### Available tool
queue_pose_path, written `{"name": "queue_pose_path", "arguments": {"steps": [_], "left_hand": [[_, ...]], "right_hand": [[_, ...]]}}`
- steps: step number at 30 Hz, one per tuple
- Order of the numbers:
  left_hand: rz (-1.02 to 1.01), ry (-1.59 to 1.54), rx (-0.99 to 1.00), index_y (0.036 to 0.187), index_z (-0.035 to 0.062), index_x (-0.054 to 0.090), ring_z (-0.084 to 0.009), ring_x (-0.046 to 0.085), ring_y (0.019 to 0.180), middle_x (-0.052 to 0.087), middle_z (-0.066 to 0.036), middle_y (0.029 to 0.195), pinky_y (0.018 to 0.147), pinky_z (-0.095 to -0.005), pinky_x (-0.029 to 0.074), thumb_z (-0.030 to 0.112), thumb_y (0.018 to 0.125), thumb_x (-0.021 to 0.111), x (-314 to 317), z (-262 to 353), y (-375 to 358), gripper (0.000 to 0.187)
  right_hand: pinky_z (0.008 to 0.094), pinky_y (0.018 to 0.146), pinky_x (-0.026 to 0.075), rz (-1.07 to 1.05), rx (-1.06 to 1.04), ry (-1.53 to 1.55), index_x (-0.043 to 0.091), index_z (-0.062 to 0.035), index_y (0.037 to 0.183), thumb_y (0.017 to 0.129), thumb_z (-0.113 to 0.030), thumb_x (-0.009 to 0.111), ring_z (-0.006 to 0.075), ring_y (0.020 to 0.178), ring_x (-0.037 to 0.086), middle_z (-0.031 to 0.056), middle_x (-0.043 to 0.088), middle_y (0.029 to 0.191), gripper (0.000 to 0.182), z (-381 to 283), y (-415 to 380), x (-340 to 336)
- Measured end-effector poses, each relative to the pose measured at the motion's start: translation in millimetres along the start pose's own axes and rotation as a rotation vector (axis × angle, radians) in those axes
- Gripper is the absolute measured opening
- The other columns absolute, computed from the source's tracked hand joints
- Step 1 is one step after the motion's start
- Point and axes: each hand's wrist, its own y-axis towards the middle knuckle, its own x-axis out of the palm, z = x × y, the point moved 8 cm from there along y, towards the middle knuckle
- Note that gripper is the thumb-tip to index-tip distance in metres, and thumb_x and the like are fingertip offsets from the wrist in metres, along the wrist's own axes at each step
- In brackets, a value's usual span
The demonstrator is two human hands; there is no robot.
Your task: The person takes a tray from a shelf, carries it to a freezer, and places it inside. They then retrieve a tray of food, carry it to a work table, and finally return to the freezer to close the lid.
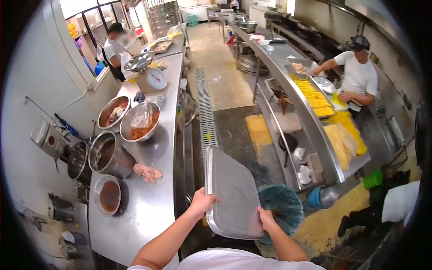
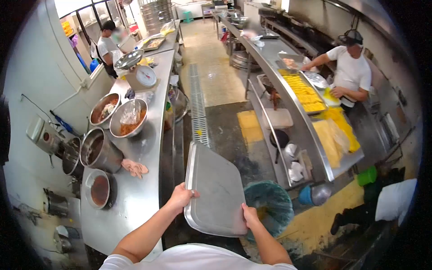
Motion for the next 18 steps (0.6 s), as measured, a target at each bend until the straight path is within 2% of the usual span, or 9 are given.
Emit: {"name": "queue_pose_path", "arguments": {"steps": [2, 3, 9, 12, 13, 16, 18], "left_hand": [[0.020, -0.002, -0.030, 0.106, -0.0036, 0.065, -0.0201, 0.067, 0.087, 0.070, -0.011, 0.097, 0.078, -0.0364, 0.054, -0.005, 0.080, 0.071, 9, 33, 19, 0.027], [0.030, 0.032, -0.021, 0.108, -0.0035, 0.064, -0.0203, 0.067, 0.087, 0.070, -0.012, 0.098, 0.079, -0.0369, 0.055, -0.005, 0.081, 0.070, 12, 47, 33, 0.027], [0.115, 0.054, 0.008, 0.109, -0.0036, 0.067, -0.0183, 0.068, 0.086, 0.071, -0.010, 0.096, 0.076, -0.0355, 0.056, -0.005, 0.086, 0.067, 13, 118, 90, 0.023], [0.143, -0.008, 0.023, 0.108, -0.0029, 0.071, -0.0161, 0.068, 0.085, 0.074, -0.010, 0.096, 0.078, -0.0337, 0.056, 0.001, 0.086, 0.076, 9, 149, 128, 0.023], [0.161, -0.020, 0.038, 0.106, -0.0020, 0.071, -0.0163, 0.068, 0.084, 0.073, -0.009, 0.094, 0.075, -0.0343, 0.056, 0.003, 0.087, 0.076, 7, 164, 139, 0.020], [0.206, -0.081, 0.047, 0.099, 0.0011, 0.071, -0.0162, 0.067, 0.077, 0.070, -0.005, 0.089, 0.069, -0.0359, 0.056, 0.008, 0.088, 0.079, -11, 199, 189, 0.015], [0.257, -0.096, 0.058, 0.097, -0.0005, 0.074, -0.0135, 0.066, 0.078, 0.072, -0.005, 0.089, 0.071, -0.0334, 0.054, 0.009, 0.085, 0.082, -27, 232, 225, 0.017]], "right_hand": [[0.0426, 0.082, 0.053, 0.008, 0.060, 0.054, 0.066, 0.0098, 0.112, 0.101, -0.039, 0.064, 0.0252, 0.093, 0.067, 0.0154, 0.070, 0.109, 0.050, -25, 14, 15], [0.0428, 0.085, 0.053, 0.003, 0.059, 0.087, 0.064, 0.0108, 0.114, 0.101, -0.038, 0.063, 0.0257, 0.096, 0.067, 0.0163, 0.070, 0.111, 0.051, -36, 27, 24], [0.0396, 0.085, 0.052, -0.084, -0.058, 0.146, 0.065, 0.0096, 0.108, 0.101, -0.040, 0.064, 0.0241, 0.096, 0.066, 0.0147, 0.070, 0.107, 0.050, -141, 116, 68], [0.0394, 0.084, 0.051, -0.083, -0.225, 0.049, 0.066, 0.0093, 0.105, 0.101, -0.041, 0.063, 0.0235, 0.094, 0.065, 0.0129, 0.070, 0.102, 0.051, -216, 165, 98], [0.0367, 0.081, 0.051, -0.077, -0.229, -0.024, 0.070, 0.0047, 0.103, 0.101, -0.043, 0.063, 0.0186, 0.088, 0.063, 0.0089, 0.071, 0.096, 0.048, -240, 182, 111], [0.0347, 0.080, 0.051, 0.029, -0.396, -0.102, 0.069, 0.0046, 0.097, 0.100, -0.043, 0.065, 0.0158, 0.086, 0.062, 0.0081, 0.070, 0.090, 0.048, -337, 208, 161], [0.0334, 0.080, 0.051, 0.064, -0.471, -0.063, 0.068, 0.0047, 0.097, 0.099, -0.042, 0.067, 0.0149, 0.086, 0.061, 0.0082, 0.069, 0.090, 0.047, -385, 244, 198]]}}
